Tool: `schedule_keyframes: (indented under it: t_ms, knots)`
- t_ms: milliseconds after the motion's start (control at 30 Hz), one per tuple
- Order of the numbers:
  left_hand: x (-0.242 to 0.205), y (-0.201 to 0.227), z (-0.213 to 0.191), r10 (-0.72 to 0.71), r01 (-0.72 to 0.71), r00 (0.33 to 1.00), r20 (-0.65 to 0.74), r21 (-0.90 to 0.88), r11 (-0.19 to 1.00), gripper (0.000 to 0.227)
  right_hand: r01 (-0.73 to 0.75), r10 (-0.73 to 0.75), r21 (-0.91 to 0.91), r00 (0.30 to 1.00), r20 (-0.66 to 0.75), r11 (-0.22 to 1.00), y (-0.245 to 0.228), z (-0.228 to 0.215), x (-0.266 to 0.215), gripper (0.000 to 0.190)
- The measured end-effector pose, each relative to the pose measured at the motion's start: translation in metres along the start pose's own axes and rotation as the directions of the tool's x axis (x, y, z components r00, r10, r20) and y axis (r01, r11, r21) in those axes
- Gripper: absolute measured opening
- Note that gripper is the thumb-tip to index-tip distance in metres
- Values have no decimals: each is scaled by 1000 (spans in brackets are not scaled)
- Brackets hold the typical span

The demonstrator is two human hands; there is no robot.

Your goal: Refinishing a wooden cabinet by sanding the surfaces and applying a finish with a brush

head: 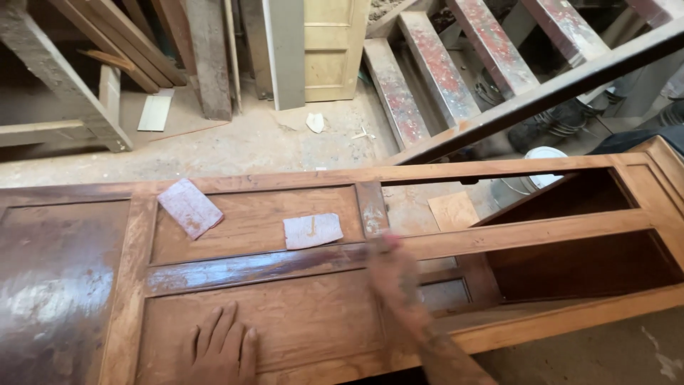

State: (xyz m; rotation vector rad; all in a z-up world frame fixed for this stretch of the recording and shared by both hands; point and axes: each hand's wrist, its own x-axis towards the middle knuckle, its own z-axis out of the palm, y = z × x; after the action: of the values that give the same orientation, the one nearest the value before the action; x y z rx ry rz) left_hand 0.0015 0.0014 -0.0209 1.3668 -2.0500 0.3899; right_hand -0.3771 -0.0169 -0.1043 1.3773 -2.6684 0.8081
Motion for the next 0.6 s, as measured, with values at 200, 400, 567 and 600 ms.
schedule_keyframes:
  t_ms: [200, 400, 567, 600]
  knots:
    - [9, -1, -15, 16, -12, 997, 69, -56, 998, 22, -117, 99, -303, 992, -75, 946, -13, -66, 8, 55]
    - [8, -2, -7, 26, -24, 999, 48, -34, 999, 23, -87, 45, 385, 992, 115, 919, -125, -24, -25, 46]
    - [17, -32, -10, 274, -297, 944, -185, -114, 948, 19, -328, 111, 312, 826, 552, 892, -184, -45, -75, 22]
    - [22, -44, -12, 544, -586, 777, -315, -46, 809, 27, -378, 44, 340, 722, 690, 861, -177, -15, -94, 25]
